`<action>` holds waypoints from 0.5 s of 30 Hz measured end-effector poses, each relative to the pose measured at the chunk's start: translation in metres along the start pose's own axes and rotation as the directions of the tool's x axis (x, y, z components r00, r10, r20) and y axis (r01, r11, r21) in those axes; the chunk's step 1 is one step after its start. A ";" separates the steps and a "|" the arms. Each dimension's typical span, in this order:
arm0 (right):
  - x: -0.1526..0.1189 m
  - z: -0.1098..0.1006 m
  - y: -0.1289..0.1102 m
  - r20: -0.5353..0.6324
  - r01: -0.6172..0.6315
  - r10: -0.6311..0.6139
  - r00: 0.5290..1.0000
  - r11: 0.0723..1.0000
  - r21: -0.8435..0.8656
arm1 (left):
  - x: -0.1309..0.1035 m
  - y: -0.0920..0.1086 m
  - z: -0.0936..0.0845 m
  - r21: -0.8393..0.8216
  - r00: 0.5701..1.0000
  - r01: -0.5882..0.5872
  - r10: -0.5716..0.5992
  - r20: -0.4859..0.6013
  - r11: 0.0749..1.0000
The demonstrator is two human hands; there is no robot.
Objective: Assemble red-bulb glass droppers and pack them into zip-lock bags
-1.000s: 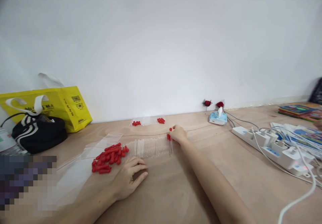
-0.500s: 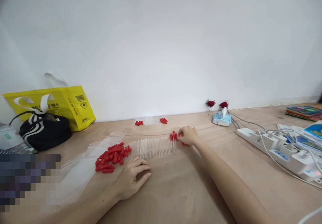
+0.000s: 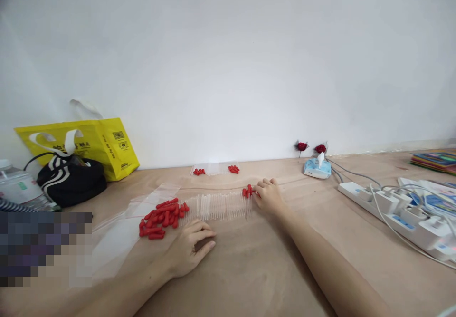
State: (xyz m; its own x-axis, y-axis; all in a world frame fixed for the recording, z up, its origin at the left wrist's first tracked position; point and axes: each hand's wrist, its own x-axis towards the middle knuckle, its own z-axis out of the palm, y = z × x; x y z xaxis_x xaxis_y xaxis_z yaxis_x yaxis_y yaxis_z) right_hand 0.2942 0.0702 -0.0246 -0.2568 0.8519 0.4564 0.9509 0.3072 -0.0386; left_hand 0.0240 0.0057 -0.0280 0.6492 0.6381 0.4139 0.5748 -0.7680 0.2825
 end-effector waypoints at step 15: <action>-0.037 -0.004 -0.081 -0.114 0.237 -0.209 0.971 0.901 0.362 | 0.003 -0.005 0.005 -0.092 0.978 0.179 -0.188 -0.096 0.980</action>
State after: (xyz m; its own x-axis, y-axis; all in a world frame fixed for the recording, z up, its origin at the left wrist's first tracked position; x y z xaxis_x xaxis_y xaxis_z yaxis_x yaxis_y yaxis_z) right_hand 0.2278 0.0123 -0.0347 -0.4286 0.7145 0.5530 0.7336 0.6325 -0.2487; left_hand 0.0258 0.0113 -0.0327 0.4788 0.7626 0.4350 0.6335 -0.6432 0.4301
